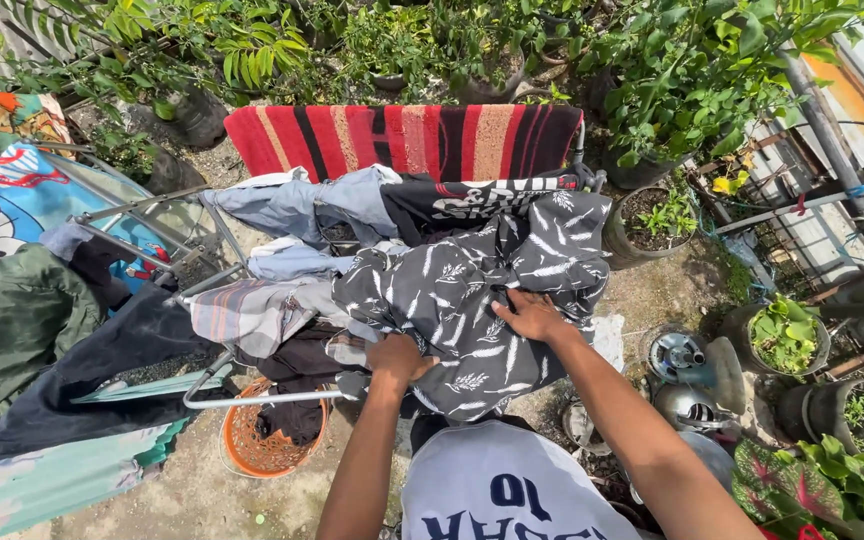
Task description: Hanging wet laundry items one by one onto a drying rack in an outdoor setting.
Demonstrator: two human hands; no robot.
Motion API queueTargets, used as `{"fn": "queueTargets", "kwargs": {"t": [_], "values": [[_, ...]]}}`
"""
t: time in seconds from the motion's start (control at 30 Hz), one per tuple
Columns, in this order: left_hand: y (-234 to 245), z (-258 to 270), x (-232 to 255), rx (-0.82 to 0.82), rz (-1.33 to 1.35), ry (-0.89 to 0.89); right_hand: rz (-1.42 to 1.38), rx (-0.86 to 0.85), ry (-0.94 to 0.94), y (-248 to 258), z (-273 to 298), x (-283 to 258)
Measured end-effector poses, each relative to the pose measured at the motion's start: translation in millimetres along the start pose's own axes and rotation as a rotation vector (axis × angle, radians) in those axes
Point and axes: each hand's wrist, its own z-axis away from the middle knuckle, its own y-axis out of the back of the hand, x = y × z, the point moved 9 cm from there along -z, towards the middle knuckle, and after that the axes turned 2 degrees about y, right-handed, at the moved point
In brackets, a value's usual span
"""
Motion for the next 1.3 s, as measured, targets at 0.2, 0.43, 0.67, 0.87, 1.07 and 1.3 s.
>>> {"fn": "queueTargets", "kwargs": {"t": [0.2, 0.43, 0.67, 0.87, 1.07, 1.3], "values": [[2, 17, 30, 0.133, 0.094, -0.127, -0.024, -0.010, 0.044, 9, 2, 7], [5, 22, 59, -0.200, 0.212, -0.294, 0.057, 0.083, 0.068, 6, 46, 25], [-49, -90, 60, -0.093, 0.425, -0.235, 0.157, -0.068, 0.061, -28, 58, -4], [-54, -101, 47, -0.001, 0.393, -0.285, 0.140, -0.285, 0.059, -68, 21, -35], [-50, -89, 14, -0.095, 0.198, -0.368, -0.172, -0.248, 0.092, -85, -9, -47], [-103, -165, -10, -0.116, 0.134, -0.321, 0.116, 0.102, -0.313, -49, -50, 133]]}}
